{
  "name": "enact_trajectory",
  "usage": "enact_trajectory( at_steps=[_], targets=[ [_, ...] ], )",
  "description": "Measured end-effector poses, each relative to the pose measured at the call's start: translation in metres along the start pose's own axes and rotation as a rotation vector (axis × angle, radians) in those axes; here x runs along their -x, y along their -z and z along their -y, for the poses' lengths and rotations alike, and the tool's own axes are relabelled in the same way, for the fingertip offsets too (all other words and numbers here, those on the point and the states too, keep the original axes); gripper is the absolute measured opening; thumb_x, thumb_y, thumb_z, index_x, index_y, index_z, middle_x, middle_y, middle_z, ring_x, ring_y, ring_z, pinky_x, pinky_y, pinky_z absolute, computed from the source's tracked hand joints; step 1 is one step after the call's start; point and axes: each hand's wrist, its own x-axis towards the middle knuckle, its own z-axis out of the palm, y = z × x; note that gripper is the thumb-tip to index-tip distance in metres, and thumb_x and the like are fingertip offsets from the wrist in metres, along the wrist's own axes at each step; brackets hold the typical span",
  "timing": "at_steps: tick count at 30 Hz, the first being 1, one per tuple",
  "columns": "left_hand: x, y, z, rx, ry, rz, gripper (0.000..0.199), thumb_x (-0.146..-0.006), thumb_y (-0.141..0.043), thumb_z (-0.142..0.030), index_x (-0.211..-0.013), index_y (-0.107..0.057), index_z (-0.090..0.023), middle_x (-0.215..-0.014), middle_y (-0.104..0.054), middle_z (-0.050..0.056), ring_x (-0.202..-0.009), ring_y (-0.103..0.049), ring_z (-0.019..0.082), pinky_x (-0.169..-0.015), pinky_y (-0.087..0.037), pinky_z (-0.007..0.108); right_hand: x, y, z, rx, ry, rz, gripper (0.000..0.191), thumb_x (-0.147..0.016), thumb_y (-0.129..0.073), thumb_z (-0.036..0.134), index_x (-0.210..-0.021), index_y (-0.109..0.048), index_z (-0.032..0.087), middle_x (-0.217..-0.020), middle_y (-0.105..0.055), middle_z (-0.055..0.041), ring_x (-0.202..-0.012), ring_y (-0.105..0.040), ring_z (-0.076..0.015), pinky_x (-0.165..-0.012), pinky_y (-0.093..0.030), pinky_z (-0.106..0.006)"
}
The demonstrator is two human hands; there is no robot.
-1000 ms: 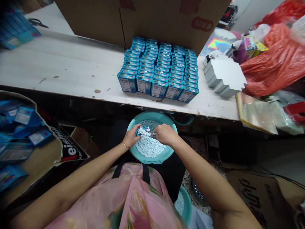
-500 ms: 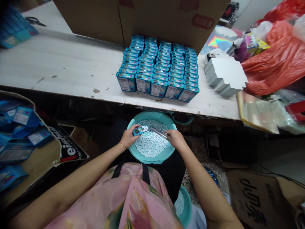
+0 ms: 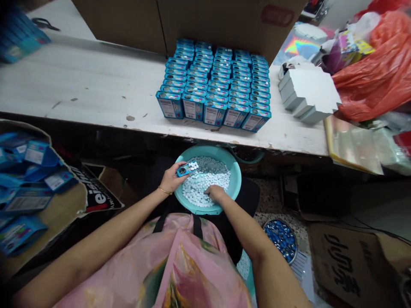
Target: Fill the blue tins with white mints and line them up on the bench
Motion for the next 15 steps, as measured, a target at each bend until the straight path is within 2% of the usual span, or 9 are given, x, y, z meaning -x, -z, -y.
enact_trajectory(
  at_steps=[5, 10, 15],
  targets=[
    [-0.001, -0.002, 0.004, 0.015, 0.012, -0.01, 0.045, -0.065, -0.061, -0.027, -0.108, -0.05, -0.02, -0.098, -0.061, 0.002, -0.082, -0.058, 0.015, -0.075, -0.046, 0.025, 0.018, 0.018, -0.02, -0.155, 0.05, -0.008, 0.034, -0.069, -0.052, 0.014, -0.099, -0.064, 0.024, -0.095, -0.065, 0.001, -0.088, -0.057, -0.0138, -0.075, -0.041, -0.021],
    [-0.002, -0.004, 0.005, 0.033, -0.019, -0.006, 0.045, -0.065, -0.059, -0.023, -0.108, -0.049, -0.02, -0.103, -0.06, 0.002, -0.089, -0.058, 0.016, -0.08, -0.045, 0.026, 0.053, 0.067, -0.016, -0.427, 0.132, -0.103, 0.032, -0.067, -0.05, 0.015, -0.095, -0.066, 0.017, -0.083, -0.065, -0.0021, -0.074, -0.057, -0.0128, -0.069, -0.042, -0.022],
    [0.0, -0.01, 0.002, 0.006, -0.037, 0.073, 0.055, -0.062, -0.057, -0.015, -0.115, -0.042, -0.02, -0.111, -0.057, 0.003, -0.101, -0.054, 0.018, -0.089, -0.042, 0.03, 0.075, 0.117, 0.005, -0.29, 0.19, -0.161, 0.027, -0.071, -0.048, 0.019, -0.089, -0.067, 0.018, -0.078, -0.064, -0.001, -0.073, -0.055, -0.0121, -0.067, -0.039, -0.021]
  ],
)
